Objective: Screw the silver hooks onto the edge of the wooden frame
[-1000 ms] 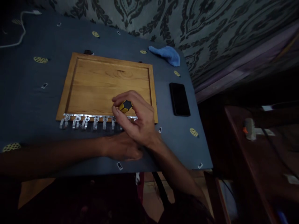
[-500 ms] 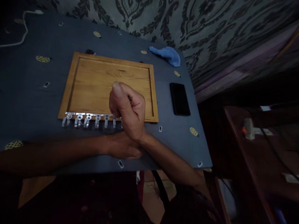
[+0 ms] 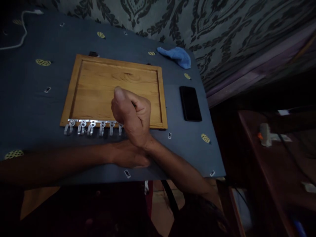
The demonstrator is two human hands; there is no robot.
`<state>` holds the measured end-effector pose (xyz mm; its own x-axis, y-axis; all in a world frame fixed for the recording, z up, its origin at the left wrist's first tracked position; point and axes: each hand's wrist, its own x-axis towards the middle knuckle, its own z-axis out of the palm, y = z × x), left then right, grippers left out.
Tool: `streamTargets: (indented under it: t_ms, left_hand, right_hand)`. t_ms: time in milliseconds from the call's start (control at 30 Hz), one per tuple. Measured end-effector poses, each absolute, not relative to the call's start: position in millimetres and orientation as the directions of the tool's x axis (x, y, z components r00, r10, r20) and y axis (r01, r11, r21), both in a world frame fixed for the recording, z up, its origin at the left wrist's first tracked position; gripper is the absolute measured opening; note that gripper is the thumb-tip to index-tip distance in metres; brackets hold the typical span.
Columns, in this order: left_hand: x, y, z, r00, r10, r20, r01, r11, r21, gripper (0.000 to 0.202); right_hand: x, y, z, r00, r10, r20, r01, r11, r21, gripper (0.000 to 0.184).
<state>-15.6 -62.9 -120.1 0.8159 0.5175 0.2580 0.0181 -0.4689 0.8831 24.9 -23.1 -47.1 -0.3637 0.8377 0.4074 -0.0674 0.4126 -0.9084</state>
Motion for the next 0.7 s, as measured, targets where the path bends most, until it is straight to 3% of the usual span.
streamTargets:
  t_ms: [267,400,567,700]
  left_hand:
    - [-16,-63,-119,0.828,0.489,0.274,0.089,-0.597,0.797,0.03]
    - [-17,-64,-123,0.836,0.449,0.316,0.101,-0.691,0.715,0.031]
    - [-16,-67,-135,0.859,0.396,0.324,0.182,-0.829,0.529,0.027]
    - [-16,-68,-140,0.841,0.399,0.365,0.185,-0.846,0.5,0.03]
  right_hand:
    - [23,-26,-46,-0.301,0.849,0.434,-0.363,0.319,-0.875,0.05]
    - [25,-25,-41,-0.306,0.863,0.402,-0.416,0.259,-0.872,0.053]
    - [34,-23,-22,-0.167,0.913,0.373,-0.447,0.267,-0.854,0.06]
    - [42,-22,-18,-0.178,0.9,0.397,-0.455,0.282,-0.845,0.059]
